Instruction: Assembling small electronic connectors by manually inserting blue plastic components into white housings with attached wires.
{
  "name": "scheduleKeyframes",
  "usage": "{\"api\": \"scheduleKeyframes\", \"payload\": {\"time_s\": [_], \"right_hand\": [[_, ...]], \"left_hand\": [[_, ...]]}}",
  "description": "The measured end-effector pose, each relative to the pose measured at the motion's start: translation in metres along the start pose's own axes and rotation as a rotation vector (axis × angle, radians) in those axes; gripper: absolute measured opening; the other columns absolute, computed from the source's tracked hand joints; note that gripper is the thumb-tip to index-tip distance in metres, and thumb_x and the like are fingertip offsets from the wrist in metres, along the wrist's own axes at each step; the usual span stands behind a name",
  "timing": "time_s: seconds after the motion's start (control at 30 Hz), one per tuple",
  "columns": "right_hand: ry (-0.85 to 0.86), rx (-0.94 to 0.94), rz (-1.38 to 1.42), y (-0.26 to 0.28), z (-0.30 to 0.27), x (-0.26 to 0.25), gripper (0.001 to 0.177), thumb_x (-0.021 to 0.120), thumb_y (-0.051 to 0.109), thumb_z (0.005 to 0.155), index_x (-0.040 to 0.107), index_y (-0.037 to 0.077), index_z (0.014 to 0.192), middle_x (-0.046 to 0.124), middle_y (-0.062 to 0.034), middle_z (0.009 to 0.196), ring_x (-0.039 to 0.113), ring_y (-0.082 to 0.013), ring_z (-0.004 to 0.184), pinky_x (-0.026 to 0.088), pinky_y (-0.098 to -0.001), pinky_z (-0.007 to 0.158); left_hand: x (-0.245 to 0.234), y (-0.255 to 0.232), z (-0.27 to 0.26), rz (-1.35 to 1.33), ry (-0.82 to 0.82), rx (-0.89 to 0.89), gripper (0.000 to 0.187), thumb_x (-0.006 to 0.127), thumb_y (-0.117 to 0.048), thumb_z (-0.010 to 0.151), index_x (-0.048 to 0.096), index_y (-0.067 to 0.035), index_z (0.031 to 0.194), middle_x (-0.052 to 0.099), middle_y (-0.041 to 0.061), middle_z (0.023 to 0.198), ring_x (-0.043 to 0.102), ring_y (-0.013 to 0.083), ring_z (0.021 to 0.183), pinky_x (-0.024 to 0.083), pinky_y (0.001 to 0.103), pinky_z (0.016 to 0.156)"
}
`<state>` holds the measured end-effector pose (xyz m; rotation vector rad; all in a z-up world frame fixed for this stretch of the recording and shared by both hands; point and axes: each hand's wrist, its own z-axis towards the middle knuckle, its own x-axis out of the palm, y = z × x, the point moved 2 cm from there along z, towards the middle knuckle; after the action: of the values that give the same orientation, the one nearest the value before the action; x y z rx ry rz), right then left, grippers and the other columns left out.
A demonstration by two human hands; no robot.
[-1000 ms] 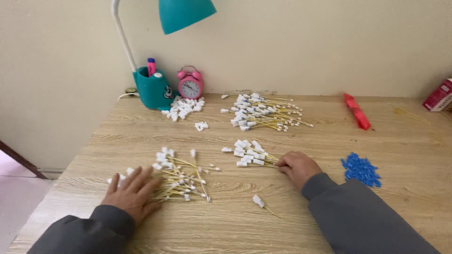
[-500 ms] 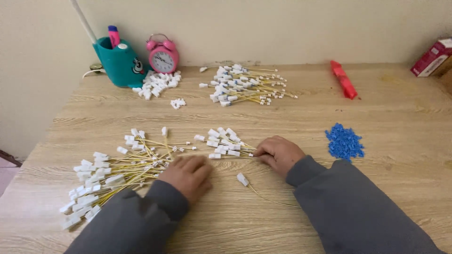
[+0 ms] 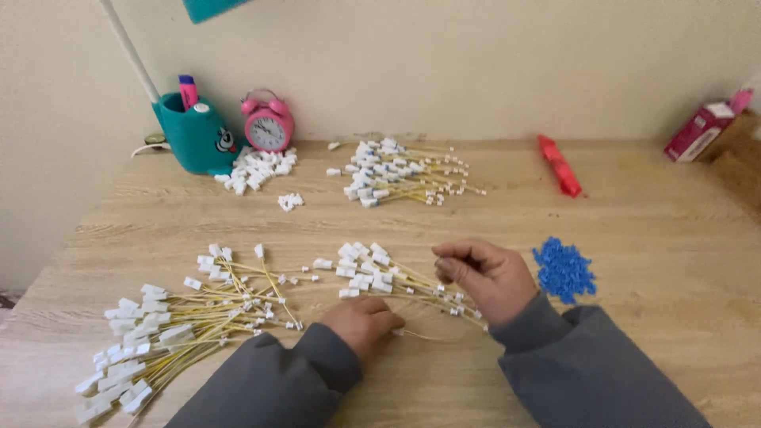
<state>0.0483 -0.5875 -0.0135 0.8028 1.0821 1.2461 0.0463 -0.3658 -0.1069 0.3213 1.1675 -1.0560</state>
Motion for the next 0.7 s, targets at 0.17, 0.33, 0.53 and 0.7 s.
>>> {"api": "scheduleKeyframes", "payload": {"time_s": [0.17,0.33,0.53,0.7], "right_hand": [[-0.042,0.032,0.148,0.031,-0.012,0.02,0.02,0.07,0.003,0.081,0.072,-0.004,0.1,0.073,-0.0149,0.073,0.069,-0.0192,0.065,0.059,-0.03,0.066],[-0.074,0.01,0.326,0.029,-0.016,0.052,0.016,0.069,-0.003,0.081,0.069,-0.005,0.096,0.074,-0.0184,0.076,0.073,-0.026,0.067,0.062,-0.0366,0.065],[-0.079,0.202,0.223,0.006,-0.015,0.073,0.025,0.071,0.009,0.08,0.072,-0.002,0.103,0.074,-0.018,0.079,0.07,-0.0292,0.073,0.061,-0.0426,0.066],[-0.1,0.186,0.227,-0.005,-0.015,0.076,0.024,0.07,0.009,0.081,0.071,-0.002,0.102,0.074,-0.0168,0.086,0.074,-0.0301,0.075,0.061,-0.0407,0.066]], "left_hand": [[-0.042,0.004,-0.006,-0.69,-0.204,-0.514,0.029,0.058,-0.023,0.089,0.066,-0.017,0.116,0.07,0.003,0.088,0.065,0.0188,0.074,0.054,0.033,0.068],[-0.038,0.014,-0.005,-1.4,-0.411,-0.582,0.039,0.055,-0.025,0.092,0.063,-0.006,0.126,0.066,0.014,0.081,0.067,0.0265,0.072,0.061,0.04,0.064],[-0.016,0.01,-0.005,-1.76,-0.438,-0.54,0.045,0.056,-0.023,0.092,0.058,0.002,0.13,0.065,0.018,0.088,0.067,0.0311,0.076,0.06,0.041,0.059],[-0.025,-0.007,-0.002,-1.684,-0.512,-0.565,0.037,0.06,-0.016,0.091,0.064,0.002,0.124,0.07,0.02,0.089,0.068,0.0255,0.073,0.063,0.038,0.062]]}}
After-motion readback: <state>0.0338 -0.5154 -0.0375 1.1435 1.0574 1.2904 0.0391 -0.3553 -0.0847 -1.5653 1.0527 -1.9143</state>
